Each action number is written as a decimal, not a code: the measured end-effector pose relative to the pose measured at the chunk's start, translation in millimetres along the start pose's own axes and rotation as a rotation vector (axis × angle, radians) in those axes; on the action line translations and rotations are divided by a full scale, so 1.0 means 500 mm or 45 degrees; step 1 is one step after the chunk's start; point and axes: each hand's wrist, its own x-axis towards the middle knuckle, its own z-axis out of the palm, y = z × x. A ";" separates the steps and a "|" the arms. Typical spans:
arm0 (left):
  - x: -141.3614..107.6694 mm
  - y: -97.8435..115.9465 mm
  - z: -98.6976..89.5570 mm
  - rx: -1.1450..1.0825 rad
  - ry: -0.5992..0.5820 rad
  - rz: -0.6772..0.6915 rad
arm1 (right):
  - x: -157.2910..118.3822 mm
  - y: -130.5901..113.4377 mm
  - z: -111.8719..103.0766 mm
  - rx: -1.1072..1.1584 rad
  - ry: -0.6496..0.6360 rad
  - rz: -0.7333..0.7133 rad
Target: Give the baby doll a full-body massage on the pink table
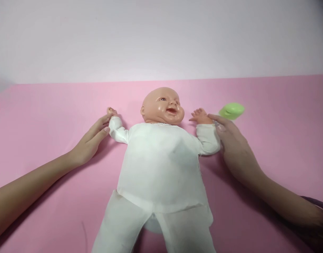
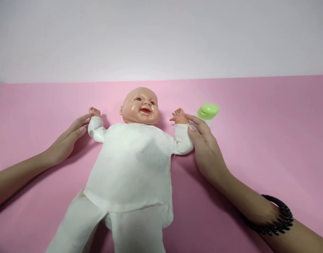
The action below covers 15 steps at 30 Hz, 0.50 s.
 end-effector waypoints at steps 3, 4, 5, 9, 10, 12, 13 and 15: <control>-0.004 -0.001 -0.001 -0.189 0.161 0.097 | -0.008 -0.009 0.004 0.203 0.086 -0.261; -0.006 -0.001 0.000 -0.223 0.219 0.157 | -0.010 -0.010 0.005 0.273 0.096 -0.369; -0.008 -0.002 0.001 -0.242 0.273 0.212 | -0.011 -0.010 0.006 0.331 0.093 -0.477; -0.014 0.000 0.003 -0.215 0.386 0.446 | -0.021 -0.004 -0.001 0.369 0.004 -0.770; -0.016 0.002 0.002 -0.180 0.368 0.528 | -0.024 -0.002 -0.007 0.336 -0.026 -0.807; -0.018 0.010 -0.001 -0.056 0.282 0.719 | -0.031 0.002 -0.021 0.247 -0.097 -0.844; -0.019 0.015 -0.002 0.018 0.225 0.815 | -0.033 0.005 -0.029 0.194 -0.135 -0.855; -0.018 0.028 -0.003 0.161 0.147 1.019 | -0.034 0.007 -0.041 0.115 -0.174 -0.876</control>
